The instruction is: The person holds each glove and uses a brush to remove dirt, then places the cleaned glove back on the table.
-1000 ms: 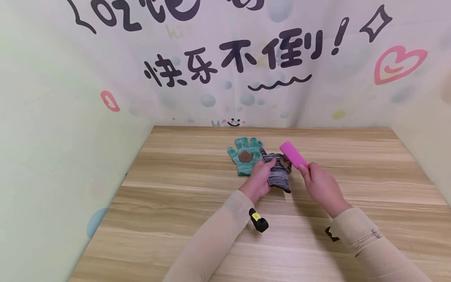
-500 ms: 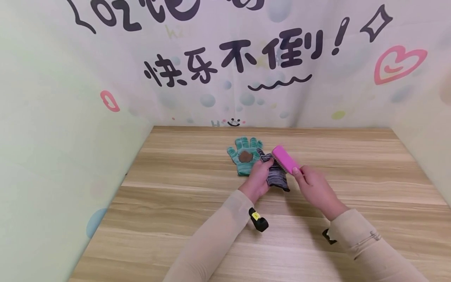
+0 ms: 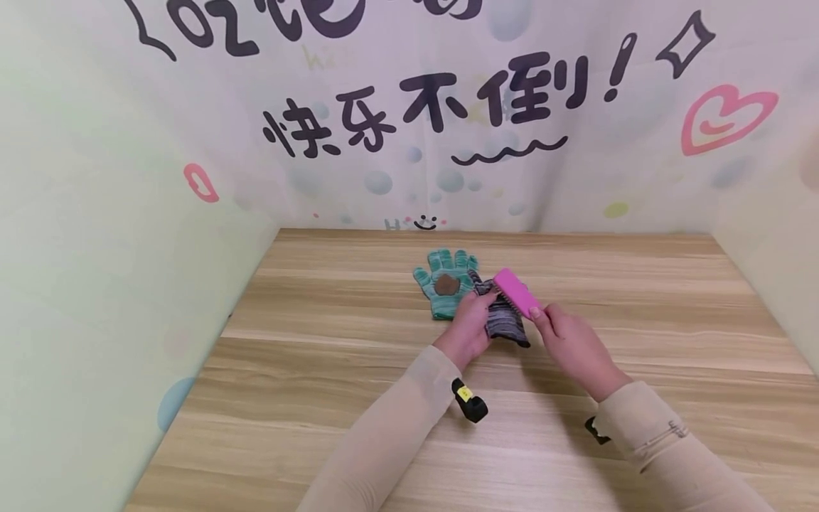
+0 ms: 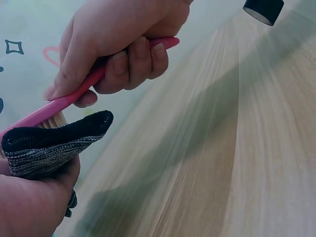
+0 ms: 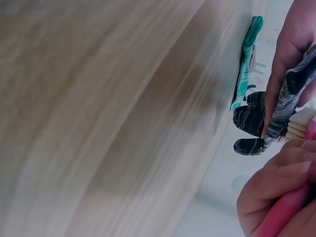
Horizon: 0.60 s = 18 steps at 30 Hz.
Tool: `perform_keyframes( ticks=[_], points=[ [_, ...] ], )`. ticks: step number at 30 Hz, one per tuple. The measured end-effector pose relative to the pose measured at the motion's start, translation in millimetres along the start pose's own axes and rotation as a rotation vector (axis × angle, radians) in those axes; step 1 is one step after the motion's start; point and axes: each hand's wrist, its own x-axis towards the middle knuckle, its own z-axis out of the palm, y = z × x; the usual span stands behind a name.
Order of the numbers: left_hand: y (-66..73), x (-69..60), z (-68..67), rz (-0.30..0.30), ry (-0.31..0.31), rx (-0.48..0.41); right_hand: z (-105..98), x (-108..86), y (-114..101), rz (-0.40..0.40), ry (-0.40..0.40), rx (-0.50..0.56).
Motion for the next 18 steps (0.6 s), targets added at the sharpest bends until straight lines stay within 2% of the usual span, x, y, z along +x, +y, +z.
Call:
perform_keyframes(
  ticks=[10, 18],
  points=[
    [-1.3, 1.3, -0.5, 0.028, -0.026, -0.015, -2.8, 1.0, 1.8, 0.024, 0.03, -0.054],
    [-0.4, 0.7, -0.4, 0.026, -0.008, -0.016, -6.0, 3.3, 4.6, 0.037, 0.049, -0.066]
  ],
)
